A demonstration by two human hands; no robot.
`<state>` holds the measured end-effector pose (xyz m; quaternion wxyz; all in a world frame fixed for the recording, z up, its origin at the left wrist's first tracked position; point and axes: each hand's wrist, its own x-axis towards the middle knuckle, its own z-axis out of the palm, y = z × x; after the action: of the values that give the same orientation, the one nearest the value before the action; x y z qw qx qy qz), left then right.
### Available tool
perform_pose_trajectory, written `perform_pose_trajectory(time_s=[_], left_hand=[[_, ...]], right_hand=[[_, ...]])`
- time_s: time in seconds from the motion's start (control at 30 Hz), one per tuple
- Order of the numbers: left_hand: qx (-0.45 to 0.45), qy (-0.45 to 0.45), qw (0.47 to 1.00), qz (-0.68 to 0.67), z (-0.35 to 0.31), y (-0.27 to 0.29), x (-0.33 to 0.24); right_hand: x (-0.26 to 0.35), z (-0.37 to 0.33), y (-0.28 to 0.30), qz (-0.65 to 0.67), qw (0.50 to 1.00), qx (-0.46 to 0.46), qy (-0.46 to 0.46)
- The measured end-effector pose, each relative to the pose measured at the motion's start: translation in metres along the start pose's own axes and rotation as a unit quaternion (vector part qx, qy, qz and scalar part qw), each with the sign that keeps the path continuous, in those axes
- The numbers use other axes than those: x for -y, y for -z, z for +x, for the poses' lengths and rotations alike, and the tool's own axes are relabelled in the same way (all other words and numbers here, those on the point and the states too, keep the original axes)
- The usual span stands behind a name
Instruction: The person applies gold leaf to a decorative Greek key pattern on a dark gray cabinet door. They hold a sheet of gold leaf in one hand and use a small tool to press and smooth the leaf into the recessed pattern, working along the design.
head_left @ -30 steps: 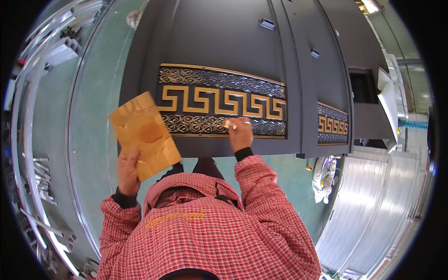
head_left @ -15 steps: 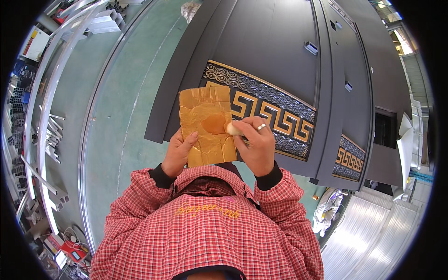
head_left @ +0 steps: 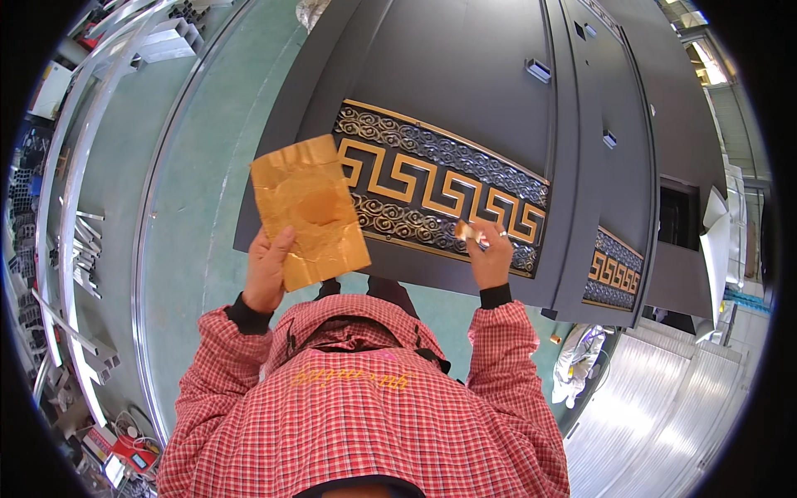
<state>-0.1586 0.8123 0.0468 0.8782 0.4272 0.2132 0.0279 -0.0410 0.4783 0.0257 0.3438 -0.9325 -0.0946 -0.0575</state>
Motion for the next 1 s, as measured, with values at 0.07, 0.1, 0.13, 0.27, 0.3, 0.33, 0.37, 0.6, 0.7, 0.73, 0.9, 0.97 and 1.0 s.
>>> perform_pose_trajectory(time_s=[0.07, 0.1, 0.13, 0.27, 0.3, 0.33, 0.37, 0.6, 0.7, 0.73, 0.9, 0.97, 1.0], left_hand=[[-0.015, 0.007, 1.000, -0.008, 0.001, 0.002, -0.005], [-0.022, 0.010, 1.000, -0.009, 0.000, 0.001, -0.009], [-0.019, 0.007, 1.000, -0.009, -0.001, 0.000, -0.012], [-0.032, 0.005, 0.999, 0.018, 0.001, 0.012, -0.008], [-0.034, 0.007, 0.999, 0.019, 0.001, 0.011, -0.008], [-0.029, 0.011, 0.999, 0.018, 0.003, 0.010, -0.007], [-0.024, 0.014, 0.999, 0.018, 0.003, 0.010, -0.008], [-0.025, 0.010, 1.000, 0.008, 0.002, 0.009, -0.017], [-0.024, 0.010, 1.000, 0.008, 0.003, 0.009, -0.016], [-0.025, 0.008, 1.000, 0.010, 0.003, 0.010, -0.016], [-0.022, 0.009, 0.999, 0.023, 0.004, 0.008, -0.020], [-0.020, 0.008, 0.999, 0.025, 0.003, 0.008, -0.023], [-0.020, 0.007, 1.000, 0.022, 0.002, 0.010, -0.023]], right_hand=[[-0.051, -0.015, -0.013, -0.030, 0.998, -0.003, -0.052], [-0.067, -0.019, -0.024, -0.038, 0.997, -0.011, -0.067], [-0.076, -0.022, -0.036, -0.044, 0.996, -0.018, -0.081], [-0.042, -0.017, -0.084, -0.052, 0.995, -0.027, -0.086], [-0.022, -0.015, -0.097, -0.068, 0.997, -0.002, -0.038], [-0.007, -0.017, -0.111, -0.044, 0.999, 0.003, -0.008], [0.011, -0.017, -0.120, 0.000, 0.999, 0.029, 0.020], [-0.059, -0.021, -0.063, -0.125, 0.990, -0.056, -0.031], [-0.082, -0.028, -0.070, -0.117, 0.982, -0.104, -0.105], [-0.054, -0.020, -0.083, -0.115, 0.986, -0.065, -0.101], [0.026, -0.013, -0.139, -0.004, 0.999, 0.019, 0.045], [0.011, -0.014, -0.128, -0.026, 0.999, 0.020, 0.037], [-0.013, -0.016, -0.116, -0.089, 0.995, -0.019, 0.032]])
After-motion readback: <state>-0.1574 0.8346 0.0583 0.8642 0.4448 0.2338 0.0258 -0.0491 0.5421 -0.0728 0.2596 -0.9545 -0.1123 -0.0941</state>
